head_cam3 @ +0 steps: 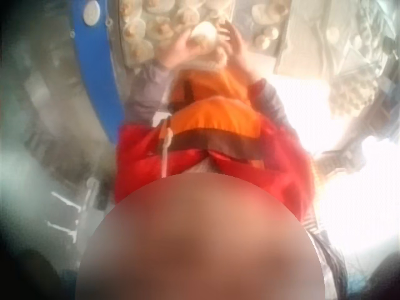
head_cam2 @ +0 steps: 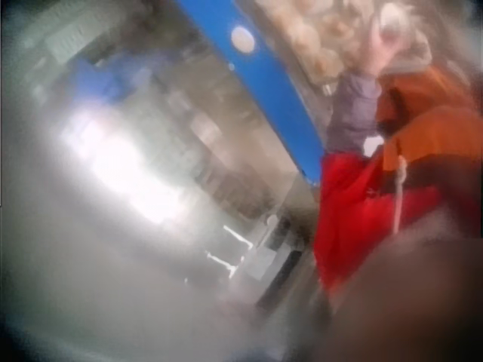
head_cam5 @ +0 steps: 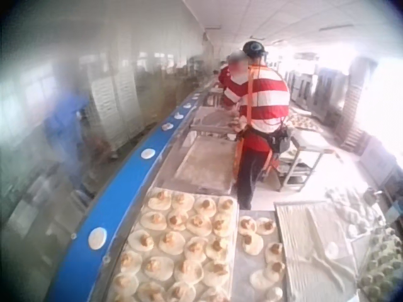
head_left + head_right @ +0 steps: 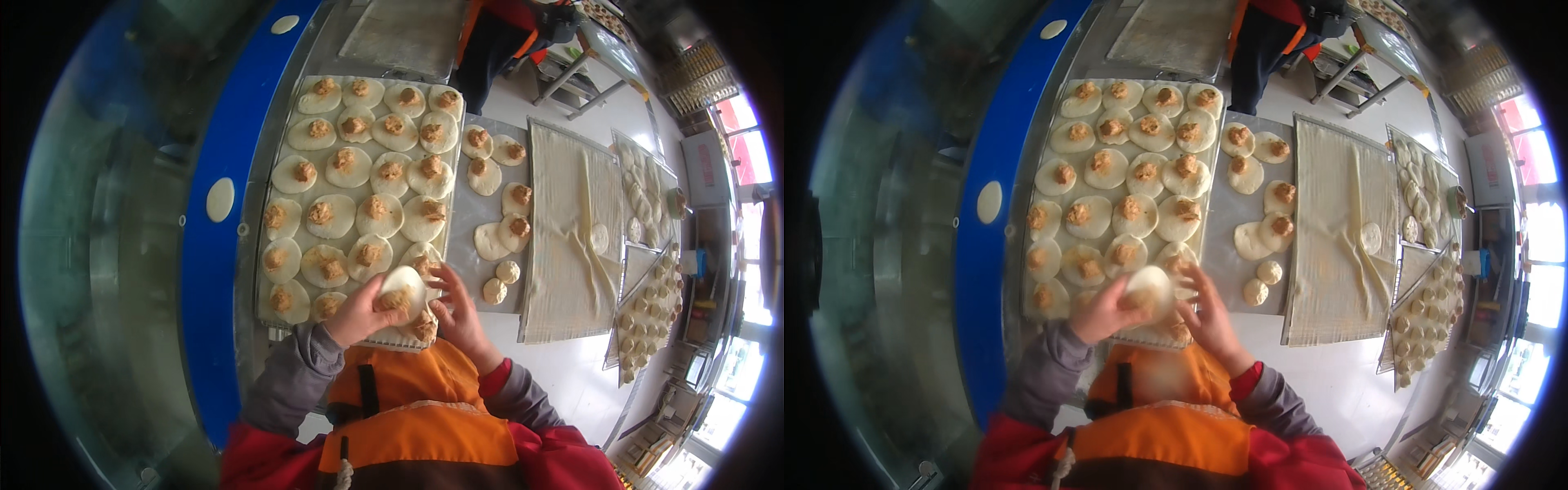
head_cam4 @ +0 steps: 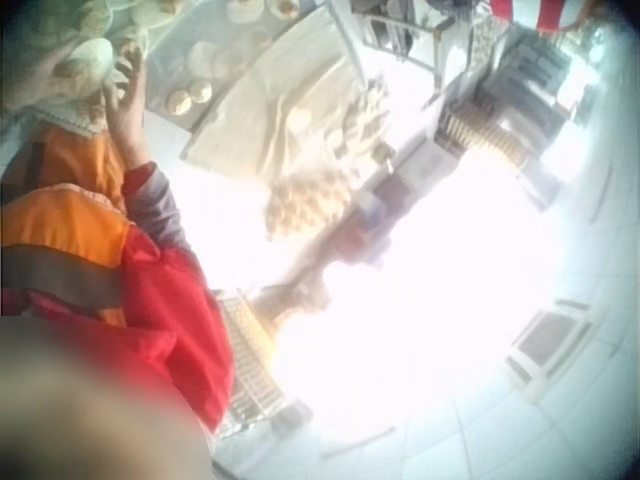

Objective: The person places filling onto flattened dough discs and folds the dough to enclose the filling, forming buns. The person then places the assembled buns onto a conveyor belt. Other workers are visible in the background performing similar tasks.

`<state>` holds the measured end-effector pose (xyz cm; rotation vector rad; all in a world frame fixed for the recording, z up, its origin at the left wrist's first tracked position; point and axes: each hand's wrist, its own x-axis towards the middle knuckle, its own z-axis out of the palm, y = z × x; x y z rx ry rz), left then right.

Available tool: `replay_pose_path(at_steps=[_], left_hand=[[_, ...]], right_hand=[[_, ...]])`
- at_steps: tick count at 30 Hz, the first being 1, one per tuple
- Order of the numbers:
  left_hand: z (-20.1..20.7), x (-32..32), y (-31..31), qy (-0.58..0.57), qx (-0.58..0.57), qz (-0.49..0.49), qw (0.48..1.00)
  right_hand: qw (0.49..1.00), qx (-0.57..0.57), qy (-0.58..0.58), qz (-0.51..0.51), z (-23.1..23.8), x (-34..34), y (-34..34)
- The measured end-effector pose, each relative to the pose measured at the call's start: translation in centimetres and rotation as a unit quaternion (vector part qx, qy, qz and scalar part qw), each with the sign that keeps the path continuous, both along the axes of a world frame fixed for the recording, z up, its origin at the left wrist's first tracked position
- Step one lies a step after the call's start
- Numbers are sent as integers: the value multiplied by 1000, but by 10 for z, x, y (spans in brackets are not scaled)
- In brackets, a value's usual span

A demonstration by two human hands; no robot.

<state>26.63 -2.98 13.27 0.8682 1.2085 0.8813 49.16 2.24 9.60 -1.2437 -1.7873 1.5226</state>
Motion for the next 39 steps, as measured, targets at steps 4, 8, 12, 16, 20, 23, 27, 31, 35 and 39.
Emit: replay_pose_path(at_steps=[4, 8, 12, 16, 20, 23, 27, 31, 35, 39], left_hand=[[0, 49, 19, 254, 115, -63, 958], [4, 86, 35, 271, 180, -63, 943], [-3, 49, 21, 163, 179, 106, 964], [-34, -48, -57, 331, 143, 307, 881], [-90, -154, -158, 550, 27, 519, 654], [-132, -225, -208, 650, -95, 514, 552], [-155, -267, -260, 610, -176, 485, 601], [-139, -284, -315, 432, -269, 456, 731], [-121, -266, -350, 440, -167, 473, 745], [-98, -250, -366, 189, -118, 627, 747]], right_hand=[[907, -357, 224, 21, -6, 8, 18], [867, -410, 271, -88, -14, 29, 48], [926, -329, 111, -148, -44, 51, 123], [980, -187, 72, 0, -95, 35, 184], [890, 302, -312, 139, -99, 20, 207], [943, 248, -224, 9, -69, -12, 208], [955, 274, -53, 100, -30, -121, 223], [928, 246, -75, 270, -22, -309, 237], [907, 310, -142, 247, -39, -489, 236], [850, 314, -351, 237, -65, -575, 213]])
